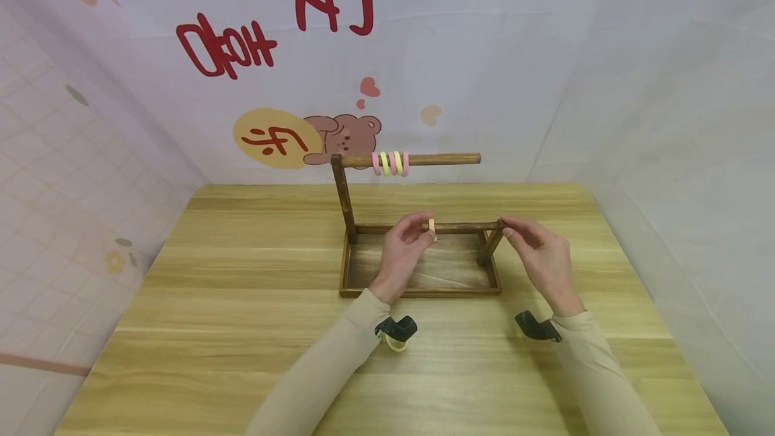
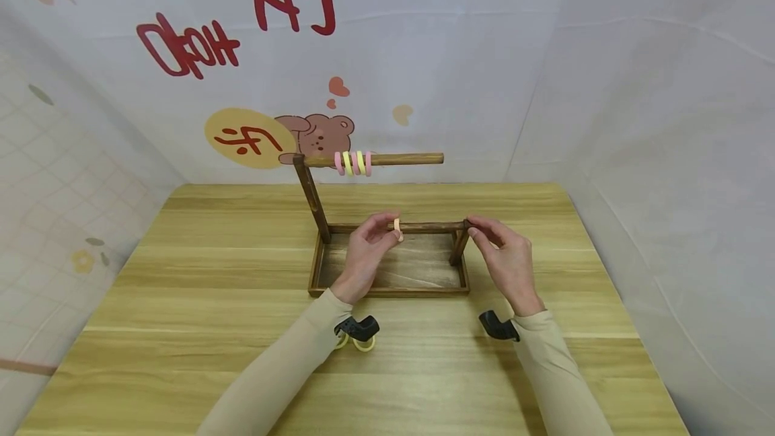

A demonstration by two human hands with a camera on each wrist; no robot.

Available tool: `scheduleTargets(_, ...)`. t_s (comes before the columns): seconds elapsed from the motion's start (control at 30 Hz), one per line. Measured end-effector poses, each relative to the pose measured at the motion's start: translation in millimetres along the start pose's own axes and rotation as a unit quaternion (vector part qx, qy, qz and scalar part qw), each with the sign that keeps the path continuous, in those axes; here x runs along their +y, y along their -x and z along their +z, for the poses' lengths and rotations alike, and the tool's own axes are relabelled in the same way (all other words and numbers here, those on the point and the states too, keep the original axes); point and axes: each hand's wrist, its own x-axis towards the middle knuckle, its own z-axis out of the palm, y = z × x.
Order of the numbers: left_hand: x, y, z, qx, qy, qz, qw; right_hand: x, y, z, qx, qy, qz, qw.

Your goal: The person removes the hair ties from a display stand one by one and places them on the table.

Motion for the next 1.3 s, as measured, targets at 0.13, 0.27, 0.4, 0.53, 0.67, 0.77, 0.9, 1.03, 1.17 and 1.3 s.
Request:
scheduleTargets(0.13,0.0,1.1,-3.0,0.001,0.001,0.000,1.0000,0,0.7,0,-0.002,-0.003,0.002,1.0000)
scheduleTargets(0.27,-0.9,3.2,-7.5,0.004,0.004,-0.003,1.0000,0,1.1,0,-0.005,-0.007,0.002,1.0000)
scheduleTargets(0.4,-0.5,4.3,-12.5,0.004,0.002,-0.003,1.0000,1,1.0,1,-0.005,-0.006,0.003,1.0000)
scheduleTargets(0.53,0.6,5.4,-18.4,0.006,-0.001,-0.005,1.0000,1,1.2,0,-0.004,-0.005,0.004,1.0000)
scheduleTargets(0.67,3.1,8.3,-24.8,0.009,-0.004,-0.007,0.9999,1,1.3,0,-0.004,-0.007,0.001,1.0000)
scheduleTargets(0.77,5.4,10.7,-29.4,0.011,-0.009,-0.004,0.9999,1,1.1,0,-0.005,-0.010,-0.001,0.9999)
scheduleTargets(0.9,7.6,15.0,-34.8,0.015,-0.020,0.004,0.9997,-1,0.9,1,-0.005,-0.014,-0.004,0.9999)
scheduleTargets(1.03,8.4,19.9,-38.6,0.010,-0.032,0.010,0.9994,-1,0.1,1,0.001,-0.021,-0.009,0.9997)
scheduleTargets(1.17,9.9,25.9,-41.4,-0.003,-0.038,0.022,0.9990,0,-0.2,1,0.002,-0.024,-0.009,0.9997)
scheduleTargets(1.3,10.6,32.9,-43.8,-0.022,-0.040,0.033,0.9984,0,0.4,1,0.000,-0.023,-0.008,0.9997)
